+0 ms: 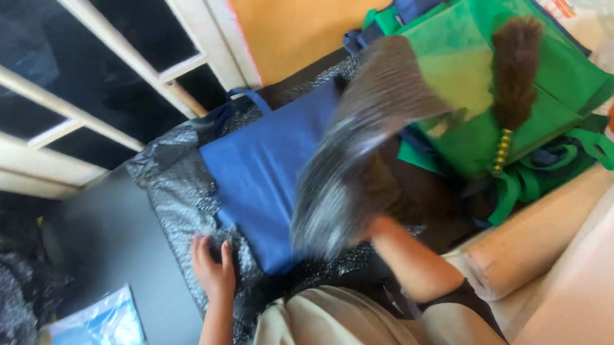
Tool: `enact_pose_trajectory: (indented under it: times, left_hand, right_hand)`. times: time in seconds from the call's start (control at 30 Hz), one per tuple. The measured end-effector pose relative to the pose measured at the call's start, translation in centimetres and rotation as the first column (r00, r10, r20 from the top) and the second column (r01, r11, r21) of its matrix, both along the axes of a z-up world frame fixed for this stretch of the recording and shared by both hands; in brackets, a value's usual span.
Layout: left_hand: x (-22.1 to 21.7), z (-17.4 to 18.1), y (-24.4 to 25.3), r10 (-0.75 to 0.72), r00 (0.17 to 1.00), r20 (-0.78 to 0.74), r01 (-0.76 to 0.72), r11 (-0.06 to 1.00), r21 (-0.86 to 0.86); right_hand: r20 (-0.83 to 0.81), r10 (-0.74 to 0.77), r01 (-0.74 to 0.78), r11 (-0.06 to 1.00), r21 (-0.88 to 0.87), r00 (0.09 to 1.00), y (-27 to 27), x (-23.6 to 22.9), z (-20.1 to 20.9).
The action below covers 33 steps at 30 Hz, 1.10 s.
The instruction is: The person wraps a blue bag in black bubble wrap on a table, folds the wrap around the bag, and secures it with clear packing tape. The wrapped package remains on the table at the end.
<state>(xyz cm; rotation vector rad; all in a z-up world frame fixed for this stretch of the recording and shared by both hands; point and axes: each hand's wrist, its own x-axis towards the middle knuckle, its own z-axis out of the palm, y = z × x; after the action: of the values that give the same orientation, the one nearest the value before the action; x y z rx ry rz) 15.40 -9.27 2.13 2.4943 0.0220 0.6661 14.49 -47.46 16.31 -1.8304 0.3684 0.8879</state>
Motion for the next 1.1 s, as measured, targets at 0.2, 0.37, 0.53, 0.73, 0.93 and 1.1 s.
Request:
enact_pose_trajectory:
  times: [0.2, 0.37, 0.53, 0.73, 0.93, 1.1]
  left_hand:
    - [0.9, 0.3, 2.1, -0.376, 0.925, -0.049, 0.340, 0.880, -0.332]
    - [2.7, -4.4, 1.2, -0.466, 0.846, -0.258, 0.406, 0.878, -0.254]
    - [1.9, 0.2, -2.0, -0.259, 0.788, -0.559, 0.214, 0.966, -0.145]
    - [2.6, -1.1, -0.5, -0.369, 0.822, -0.433, 0.227, 0.910, -0.346]
    - [0.6, -0.1, 4.3, -0.545, 0.809, -0.219, 0.312, 0.715, -0.626]
    - [-0.5, -0.1, 4.9, -0.671, 0.728, -0.142, 0.511, 0.669, -0.540]
  right_hand:
    - [0.119, 0.890, -0.800, 0.449, -0.398, 0.440, 8.7, -2.2, -8.7]
    - [0.124, 0.846, -0.693, 0.501, -0.519, 0.518, 10.5, -4.2, -10.5]
    - [0.159, 0.797, -0.587, 0.549, -0.596, 0.583, 12.1, -6.1, -9.1]
    - [0.194, 0.678, -0.459, 0.652, -0.603, 0.709, 13.1, -8.0, -6.2]
    - [0.362, 0.506, -0.313, 0.823, -0.474, 0.783, 12.3, -10.6, -1.8]
    - [0.240, 0.489, -0.294, 0.777, -0.557, 0.838, 13.3, -11.1, -6.3]
